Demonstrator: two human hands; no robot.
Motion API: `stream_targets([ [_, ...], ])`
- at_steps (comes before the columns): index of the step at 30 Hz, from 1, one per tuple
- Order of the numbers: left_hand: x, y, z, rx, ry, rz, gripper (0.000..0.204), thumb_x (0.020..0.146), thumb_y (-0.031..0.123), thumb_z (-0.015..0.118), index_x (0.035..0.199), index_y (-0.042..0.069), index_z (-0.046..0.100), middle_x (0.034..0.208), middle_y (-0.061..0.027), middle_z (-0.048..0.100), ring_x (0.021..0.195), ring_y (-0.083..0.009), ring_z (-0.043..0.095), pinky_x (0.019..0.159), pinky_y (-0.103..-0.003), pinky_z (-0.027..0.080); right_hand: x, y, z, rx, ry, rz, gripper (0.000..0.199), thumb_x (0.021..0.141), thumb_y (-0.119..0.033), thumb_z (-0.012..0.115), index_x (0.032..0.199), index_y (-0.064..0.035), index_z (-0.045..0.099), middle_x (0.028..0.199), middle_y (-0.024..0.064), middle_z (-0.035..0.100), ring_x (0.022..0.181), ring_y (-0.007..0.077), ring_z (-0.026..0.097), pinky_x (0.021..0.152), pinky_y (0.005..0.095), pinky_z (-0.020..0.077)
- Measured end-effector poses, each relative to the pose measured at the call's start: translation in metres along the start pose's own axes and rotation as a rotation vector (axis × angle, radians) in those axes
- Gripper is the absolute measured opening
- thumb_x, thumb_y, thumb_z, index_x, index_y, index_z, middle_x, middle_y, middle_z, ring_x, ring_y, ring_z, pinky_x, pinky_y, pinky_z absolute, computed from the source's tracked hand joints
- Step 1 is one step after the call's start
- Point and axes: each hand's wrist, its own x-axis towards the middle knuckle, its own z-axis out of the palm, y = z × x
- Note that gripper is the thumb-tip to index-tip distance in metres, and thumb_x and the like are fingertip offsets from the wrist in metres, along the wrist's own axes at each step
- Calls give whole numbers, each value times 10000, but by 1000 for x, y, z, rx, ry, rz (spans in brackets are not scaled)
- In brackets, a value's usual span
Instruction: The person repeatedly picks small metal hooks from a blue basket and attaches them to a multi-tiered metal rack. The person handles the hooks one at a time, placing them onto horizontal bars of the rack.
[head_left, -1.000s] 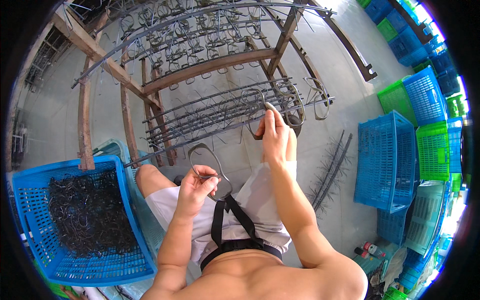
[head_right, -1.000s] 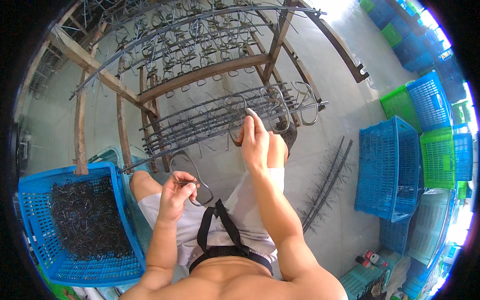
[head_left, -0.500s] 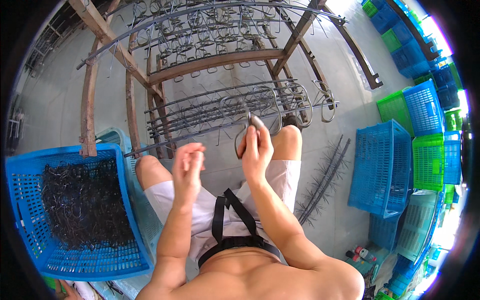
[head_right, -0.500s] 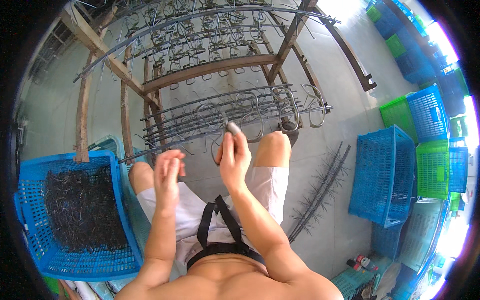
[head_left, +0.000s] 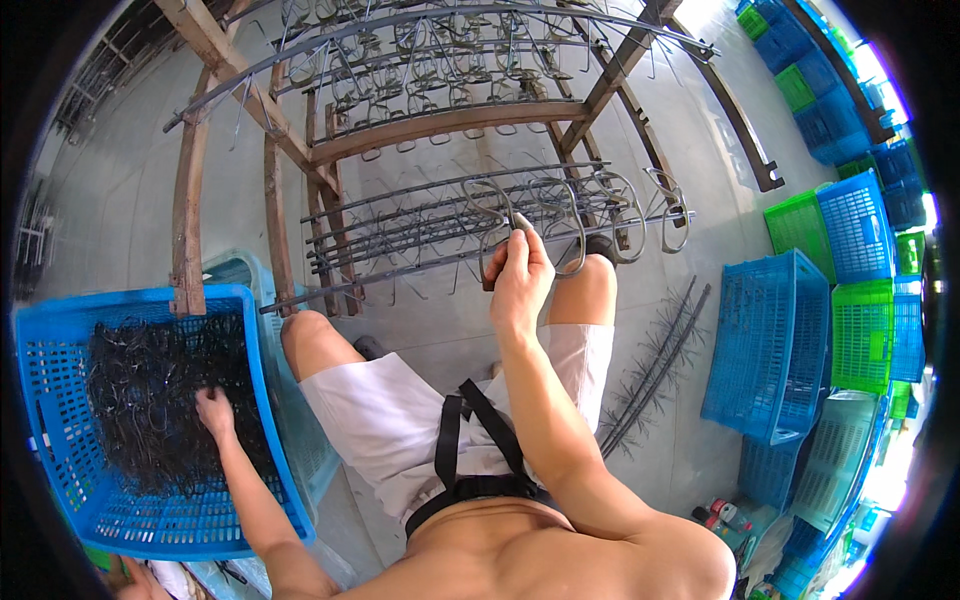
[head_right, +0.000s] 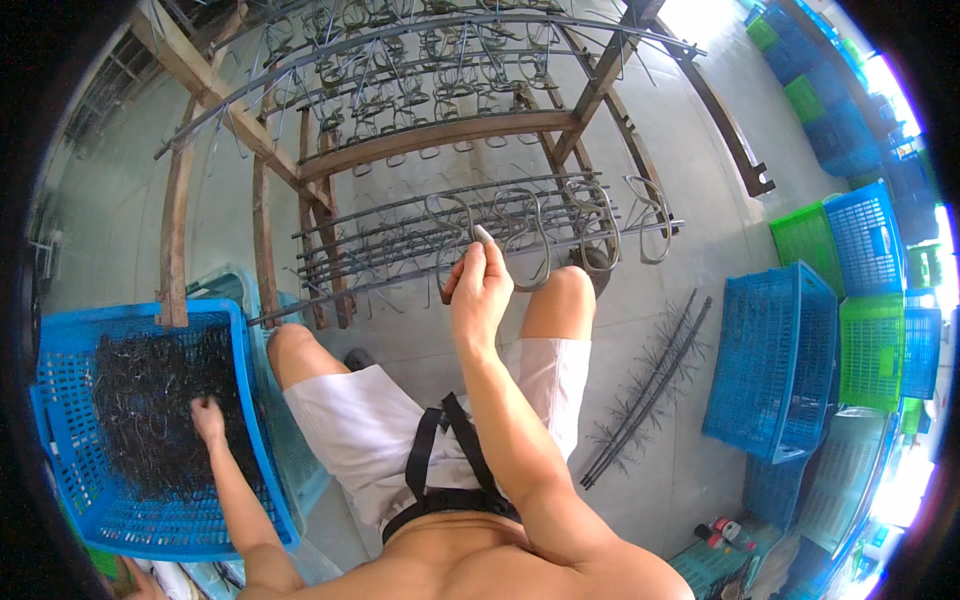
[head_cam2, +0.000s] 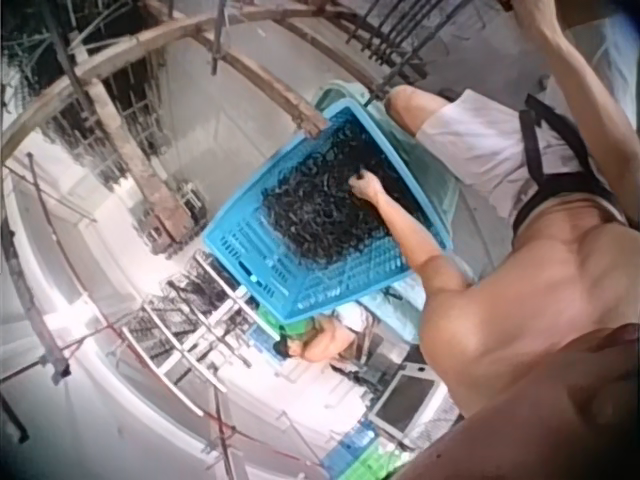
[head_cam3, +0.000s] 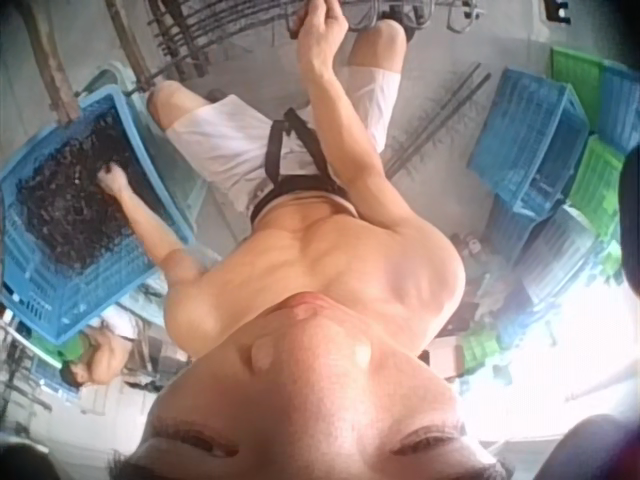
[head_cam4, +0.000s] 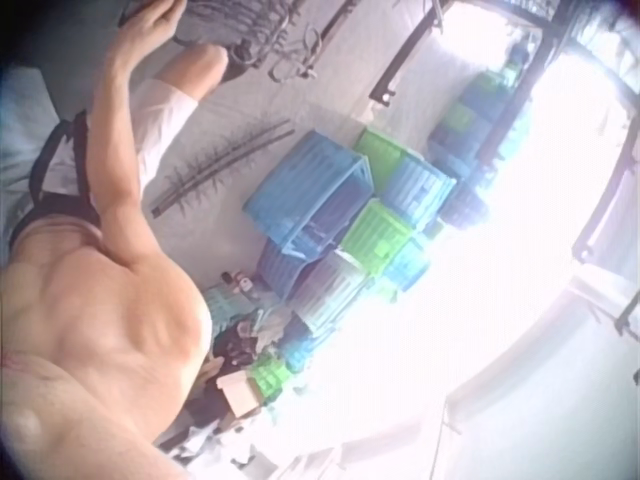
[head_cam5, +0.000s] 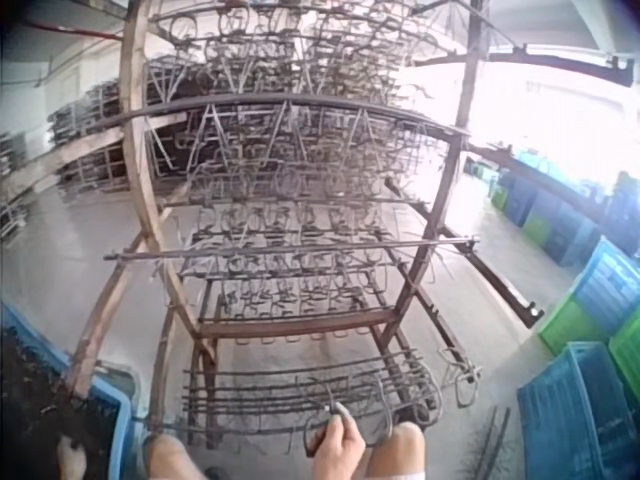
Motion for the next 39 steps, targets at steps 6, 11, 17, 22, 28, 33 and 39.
stream_targets([
  [6,-22,-2,33,349,-270,-214,540,848,451,517,1276,132,437,1325,-213,371,1215,-396,370,971,-523,327,-4,3,6,-52,72,-47,169,946,-155,444,892,-18,526,555,-21,422,427,58,391,366,217,321],
  [11,-27,20,13,403,-406,-125,562,818,436,556,1255,91,477,1278,-243,448,1145,-411,471,946,-459,400,-7,1,12,-45,147,-64,214,945,-150,446,760,-50,487,562,-23,413,436,59,376,369,220,299],
  [17,-3,6,3,306,-403,-179,466,752,388,604,1040,22,632,1225,-237,514,1110,-376,509,925,-434,421,-4,-1,7,-168,39,-52,227,937,-143,446,1034,25,564,558,-26,419,434,48,397,375,221,349],
  [22,4,-6,-25,-189,-186,10,245,665,179,653,761,-45,633,768,-209,626,763,-303,592,716,-385,448,-13,8,6,-549,-1,-207,280,915,-118,471,1150,0,567,556,17,449,475,67,400,449,238,363],
  [28,-11,5,-41,-399,-69,67,246,756,173,665,864,-43,621,808,-81,613,718,-185,549,693,-314,437,-14,5,6,-698,-52,-332,284,900,-91,478,1152,11,561,556,44,462,500,92,430,499,240,404],
  [33,-50,51,-54,-547,-20,-19,304,845,244,635,1009,-10,596,890,-67,623,746,-166,561,721,-273,445,-12,11,1,-648,-71,-393,284,897,-86,480,1152,9,562,563,65,488,500,105,447,510,252,419],
  [39,-53,48,-49,-358,292,303,252,880,218,598,1034,20,603,983,-82,578,812,-194,574,762,-314,461,-6,5,-2,-609,-16,-314,296,913,-109,480,1175,14,541,619,29,506,518,80,459,494,236,409],
])
